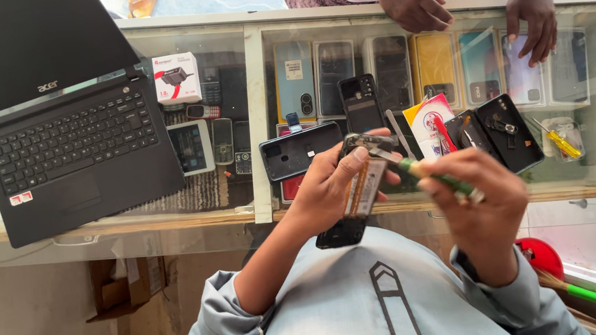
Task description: The person uses a screwdriver to remove screws from the back of a disassembled smartphone. They then place the screwdriver down and pick up the phone's back cover, aligning it with the phone body.
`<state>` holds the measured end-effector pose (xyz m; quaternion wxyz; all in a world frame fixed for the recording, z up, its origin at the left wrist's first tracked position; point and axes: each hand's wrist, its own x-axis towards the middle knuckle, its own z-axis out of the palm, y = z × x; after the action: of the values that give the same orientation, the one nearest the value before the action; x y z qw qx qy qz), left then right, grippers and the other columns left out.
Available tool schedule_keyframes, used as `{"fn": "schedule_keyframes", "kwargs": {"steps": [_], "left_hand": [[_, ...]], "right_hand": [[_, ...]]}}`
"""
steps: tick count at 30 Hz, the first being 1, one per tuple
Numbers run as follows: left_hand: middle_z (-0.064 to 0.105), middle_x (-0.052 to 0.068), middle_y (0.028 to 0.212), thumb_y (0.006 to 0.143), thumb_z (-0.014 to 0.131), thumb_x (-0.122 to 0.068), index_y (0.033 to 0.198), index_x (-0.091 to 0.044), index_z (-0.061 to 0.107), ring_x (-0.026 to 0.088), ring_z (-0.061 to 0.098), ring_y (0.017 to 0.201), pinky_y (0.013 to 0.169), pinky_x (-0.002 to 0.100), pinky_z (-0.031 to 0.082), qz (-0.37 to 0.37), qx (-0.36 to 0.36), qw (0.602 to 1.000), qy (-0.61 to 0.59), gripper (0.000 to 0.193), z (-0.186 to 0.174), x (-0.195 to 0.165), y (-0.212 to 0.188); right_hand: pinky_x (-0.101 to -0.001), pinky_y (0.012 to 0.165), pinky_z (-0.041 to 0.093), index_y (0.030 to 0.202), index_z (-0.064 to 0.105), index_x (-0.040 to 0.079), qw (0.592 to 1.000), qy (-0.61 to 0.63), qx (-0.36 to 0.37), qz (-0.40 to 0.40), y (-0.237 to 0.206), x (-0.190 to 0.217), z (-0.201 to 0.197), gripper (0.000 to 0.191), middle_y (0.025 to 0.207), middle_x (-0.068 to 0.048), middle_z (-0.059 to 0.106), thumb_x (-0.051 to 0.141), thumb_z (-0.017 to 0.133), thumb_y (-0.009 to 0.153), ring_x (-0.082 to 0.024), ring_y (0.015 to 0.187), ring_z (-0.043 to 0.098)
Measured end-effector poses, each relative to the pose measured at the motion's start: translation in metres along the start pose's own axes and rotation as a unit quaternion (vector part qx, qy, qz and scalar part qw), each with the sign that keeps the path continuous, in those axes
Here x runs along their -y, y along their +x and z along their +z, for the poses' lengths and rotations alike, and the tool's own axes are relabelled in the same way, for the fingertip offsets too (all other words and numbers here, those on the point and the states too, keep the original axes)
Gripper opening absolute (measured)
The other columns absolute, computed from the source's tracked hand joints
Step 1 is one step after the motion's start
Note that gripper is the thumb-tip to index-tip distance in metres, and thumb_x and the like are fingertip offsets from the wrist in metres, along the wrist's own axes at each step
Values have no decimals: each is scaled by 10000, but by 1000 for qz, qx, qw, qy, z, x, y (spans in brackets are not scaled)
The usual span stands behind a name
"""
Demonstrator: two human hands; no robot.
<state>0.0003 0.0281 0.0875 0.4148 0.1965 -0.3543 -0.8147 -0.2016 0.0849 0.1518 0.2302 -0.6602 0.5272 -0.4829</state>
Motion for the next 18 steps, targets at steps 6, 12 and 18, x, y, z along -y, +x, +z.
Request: {"fn": "schedule_keyframes", "kwargs": {"steps": [6, 12, 18], "left_hand": [[746, 128, 1218, 1097, 457, -267, 1513, -38, 479, 166, 739, 998, 815, 294, 616, 51, -114, 943, 308, 475, 19, -14, -1], [746, 143, 1234, 1100, 459, -251, 1515, -39, 469, 177, 741, 996, 813, 300, 610, 79, -138, 928, 337, 466, 24, -18, -3], [737, 152, 1251, 1102, 459, -241, 1514, -42, 466, 180, 748, 1014, 825, 301, 616, 88, -143, 916, 365, 458, 24, -14, -7]], "right_hand": [[-268, 689, 533, 1109, 747, 26, 998, -54, 18, -33, 2, 13, 6, 236, 915, -91, 710, 37, 815, 883, -150, 781, 688], [-259, 673, 522, 1121, 746, 30, 998, -60, 17, -33, 1, 15, 8, 221, 900, -89, 707, 48, 802, 908, -140, 758, 677], [-250, 615, 501, 1121, 758, 31, 998, -57, 25, 11, 0, 18, 8, 232, 860, -84, 704, 47, 804, 895, -123, 696, 662]]}}
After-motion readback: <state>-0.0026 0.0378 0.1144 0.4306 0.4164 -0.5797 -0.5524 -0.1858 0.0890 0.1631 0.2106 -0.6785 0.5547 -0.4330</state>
